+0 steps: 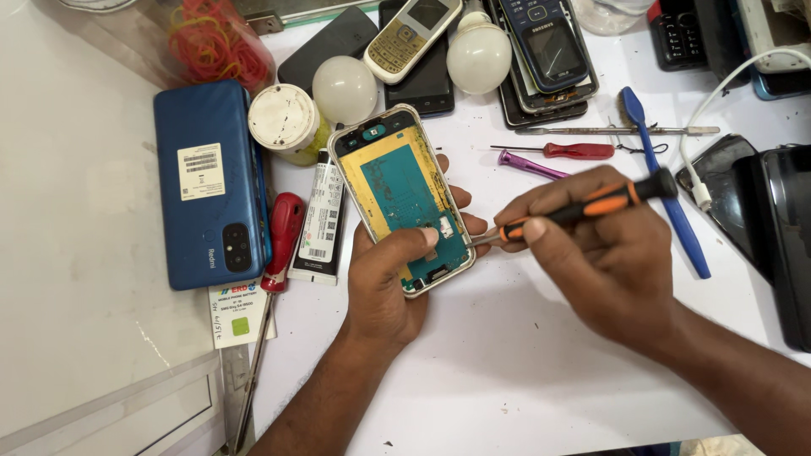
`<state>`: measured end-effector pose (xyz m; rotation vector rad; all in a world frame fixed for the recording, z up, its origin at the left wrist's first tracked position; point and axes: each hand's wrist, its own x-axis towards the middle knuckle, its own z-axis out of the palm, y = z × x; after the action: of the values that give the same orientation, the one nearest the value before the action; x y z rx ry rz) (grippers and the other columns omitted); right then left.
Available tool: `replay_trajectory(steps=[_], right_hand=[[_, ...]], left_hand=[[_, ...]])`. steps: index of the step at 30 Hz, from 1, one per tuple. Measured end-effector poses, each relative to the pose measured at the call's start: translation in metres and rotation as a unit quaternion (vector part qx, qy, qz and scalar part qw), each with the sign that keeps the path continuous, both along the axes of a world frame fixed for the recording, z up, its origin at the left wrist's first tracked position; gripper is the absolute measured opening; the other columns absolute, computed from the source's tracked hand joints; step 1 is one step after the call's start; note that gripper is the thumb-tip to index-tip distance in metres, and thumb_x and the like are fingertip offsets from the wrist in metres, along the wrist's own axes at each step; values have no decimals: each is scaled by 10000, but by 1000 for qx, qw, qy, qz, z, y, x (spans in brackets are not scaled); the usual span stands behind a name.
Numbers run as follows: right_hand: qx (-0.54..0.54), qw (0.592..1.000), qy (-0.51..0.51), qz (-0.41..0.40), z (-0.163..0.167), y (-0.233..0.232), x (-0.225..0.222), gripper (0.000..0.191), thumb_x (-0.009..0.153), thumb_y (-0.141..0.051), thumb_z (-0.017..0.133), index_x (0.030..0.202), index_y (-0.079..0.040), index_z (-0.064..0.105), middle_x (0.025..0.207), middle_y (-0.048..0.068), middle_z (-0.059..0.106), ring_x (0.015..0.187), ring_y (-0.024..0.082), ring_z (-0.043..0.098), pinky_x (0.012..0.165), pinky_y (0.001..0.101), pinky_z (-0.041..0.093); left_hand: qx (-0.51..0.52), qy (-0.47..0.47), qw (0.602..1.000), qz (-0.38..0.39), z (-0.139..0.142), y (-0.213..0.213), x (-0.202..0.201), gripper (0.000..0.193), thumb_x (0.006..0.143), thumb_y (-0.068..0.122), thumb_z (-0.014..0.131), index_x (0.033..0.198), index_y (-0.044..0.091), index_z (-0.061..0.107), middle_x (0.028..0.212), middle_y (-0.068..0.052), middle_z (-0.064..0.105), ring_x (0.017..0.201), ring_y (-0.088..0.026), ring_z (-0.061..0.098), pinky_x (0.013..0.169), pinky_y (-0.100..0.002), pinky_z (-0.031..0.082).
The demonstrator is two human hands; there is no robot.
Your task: The person holds a disassembled smartphone frame and uses a small screwdriver to scrape old adhesive and residue from its edges. They pour liquid from a bottle onto the frame, wipe it with a cloth, and continue scraping and prying along the frame with different screwdrivers.
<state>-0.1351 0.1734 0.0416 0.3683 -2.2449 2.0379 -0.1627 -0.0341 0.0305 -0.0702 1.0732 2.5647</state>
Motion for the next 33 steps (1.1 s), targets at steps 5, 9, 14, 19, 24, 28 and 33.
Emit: replay_trajectory(steps=[5, 9, 14, 19, 24, 28, 33], right_hand=[[-90, 978, -184, -25, -4, 5, -15, 123, 1004, -30, 547, 1088, 58, 552, 1076, 221, 721, 941, 252, 767, 850, 385, 682], [-77, 983, -165, -34, -4, 3, -17, 118, 1005, -36, 553, 1087, 48, 542, 1045, 204, 728, 925, 243, 768, 824, 363, 688], [99, 986, 129, -26, 5, 4, -2, 89, 1072, -30, 581, 1090, 55, 561, 1096, 189, 696, 989, 219, 763, 849, 307, 676], [220, 972, 35, -76, 17, 10, -19, 150, 1021, -96, 659, 1057, 40, 609, 804, 90, 682, 699, 137, 679, 602, 284, 555], [477, 870, -124, -11, 32, 6, -32, 274, 917, -333, 733, 977, -68, 700, 630, 99, 687, 534, 249, 644, 494, 419, 491], [567, 818, -68, 63, 29, -14, -33, 314, 885, -398, 692, 924, -87, 686, 677, 119, 707, 598, 349, 669, 555, 509, 510], [574, 816, 16, 67, 27, -30, -43, 308, 885, -365, 702, 890, -60, 657, 654, 135, 688, 585, 370, 670, 530, 524, 509]], left_hand=[[6, -6, 1000, -6, -1, -2, -1, 723, 808, 60, 558, 1500, -67, 389, 1221, -225, 616, 1076, -332, 697, 942, -544, 609], [15, 3, 1000, -10, -2, 0, -3, 715, 818, 66, 561, 1500, -73, 399, 1209, -234, 617, 1066, -329, 697, 933, -533, 611], [-10, -5, 1000, 7, -2, 0, -3, 664, 892, 216, 558, 1481, -62, 431, 1205, -232, 656, 1030, -286, 707, 941, -477, 612], [25, 13, 999, 20, -3, -4, -7, 690, 1024, 474, 450, 1469, -53, 473, 1137, -195, 663, 979, -241, 694, 904, -428, 604], [4, 60, 997, 55, 0, -11, -11, 772, 1065, 584, 356, 1408, -79, 552, 1053, -170, 679, 912, -239, 684, 826, -418, 601], [26, 89, 993, 72, 4, -19, -9, 760, 1081, 573, 378, 1405, -91, 552, 1076, -168, 671, 950, -235, 674, 852, -395, 583], [26, 123, 989, 79, 8, -22, -5, 757, 1089, 576, 420, 1418, -97, 528, 1090, -177, 651, 980, -241, 664, 876, -401, 579]])
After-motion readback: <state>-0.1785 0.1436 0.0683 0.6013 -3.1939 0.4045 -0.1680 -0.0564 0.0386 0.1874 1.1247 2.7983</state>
